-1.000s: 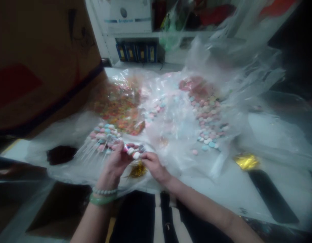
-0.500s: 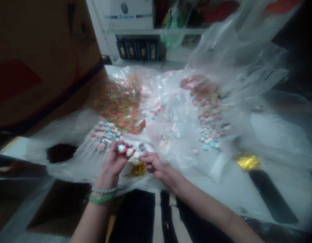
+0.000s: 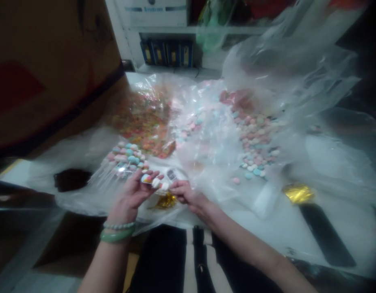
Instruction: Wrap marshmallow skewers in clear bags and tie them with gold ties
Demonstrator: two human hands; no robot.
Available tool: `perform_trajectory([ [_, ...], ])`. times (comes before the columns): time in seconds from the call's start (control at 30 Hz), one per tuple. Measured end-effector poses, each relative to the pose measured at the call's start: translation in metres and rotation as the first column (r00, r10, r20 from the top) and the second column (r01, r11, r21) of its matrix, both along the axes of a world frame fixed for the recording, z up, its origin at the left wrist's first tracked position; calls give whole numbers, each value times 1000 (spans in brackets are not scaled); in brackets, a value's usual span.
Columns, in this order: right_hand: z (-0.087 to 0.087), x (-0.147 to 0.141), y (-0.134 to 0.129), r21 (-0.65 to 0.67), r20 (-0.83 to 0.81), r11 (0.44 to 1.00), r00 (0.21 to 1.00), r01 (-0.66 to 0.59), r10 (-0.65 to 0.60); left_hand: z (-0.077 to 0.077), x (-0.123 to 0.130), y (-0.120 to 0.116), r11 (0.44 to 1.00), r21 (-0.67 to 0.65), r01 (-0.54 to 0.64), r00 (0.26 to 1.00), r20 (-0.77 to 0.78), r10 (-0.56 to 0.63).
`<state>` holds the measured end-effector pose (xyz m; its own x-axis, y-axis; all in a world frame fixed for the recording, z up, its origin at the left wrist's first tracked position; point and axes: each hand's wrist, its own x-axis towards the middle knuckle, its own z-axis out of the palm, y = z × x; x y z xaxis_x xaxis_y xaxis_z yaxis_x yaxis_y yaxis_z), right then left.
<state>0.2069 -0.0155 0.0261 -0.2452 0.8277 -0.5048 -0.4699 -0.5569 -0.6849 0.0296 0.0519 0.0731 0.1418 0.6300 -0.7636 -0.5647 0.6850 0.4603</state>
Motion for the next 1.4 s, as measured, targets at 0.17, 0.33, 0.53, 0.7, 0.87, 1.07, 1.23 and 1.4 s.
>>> perform_trajectory([
  [0.17,-3,3,-1,10,78,1000,997,-24,23,-1,-6,-3,993,30,114,993,19,-114],
  [0.33,-9,-4,-8,274,292,962,953,1,-84,-4,6,-11,983,166,72,993,80,-86],
  [0.53,-13,-12,-19,633,614,751,713,-189,-338,-8,15,-11,978,202,-49,998,35,43],
  [0.7,-9,-12,-25,665,713,664,555,-343,-428,-10,20,-13,962,260,-84,996,4,86],
  [0.87,-12,-14,-33,573,794,519,272,-634,-544,-8,25,-17,964,264,-38,999,-16,44],
  [1.07,-8,-15,-27,647,753,630,489,-430,-439,-9,24,-19,969,247,-27,999,35,19],
  [1.23,7,-15,-16,367,333,927,941,-74,-57,-14,18,-19,968,241,-65,997,57,53],
  [1.4,6,-17,-15,-20,-123,998,990,-68,65,-19,15,-20,960,278,-40,996,82,17],
])
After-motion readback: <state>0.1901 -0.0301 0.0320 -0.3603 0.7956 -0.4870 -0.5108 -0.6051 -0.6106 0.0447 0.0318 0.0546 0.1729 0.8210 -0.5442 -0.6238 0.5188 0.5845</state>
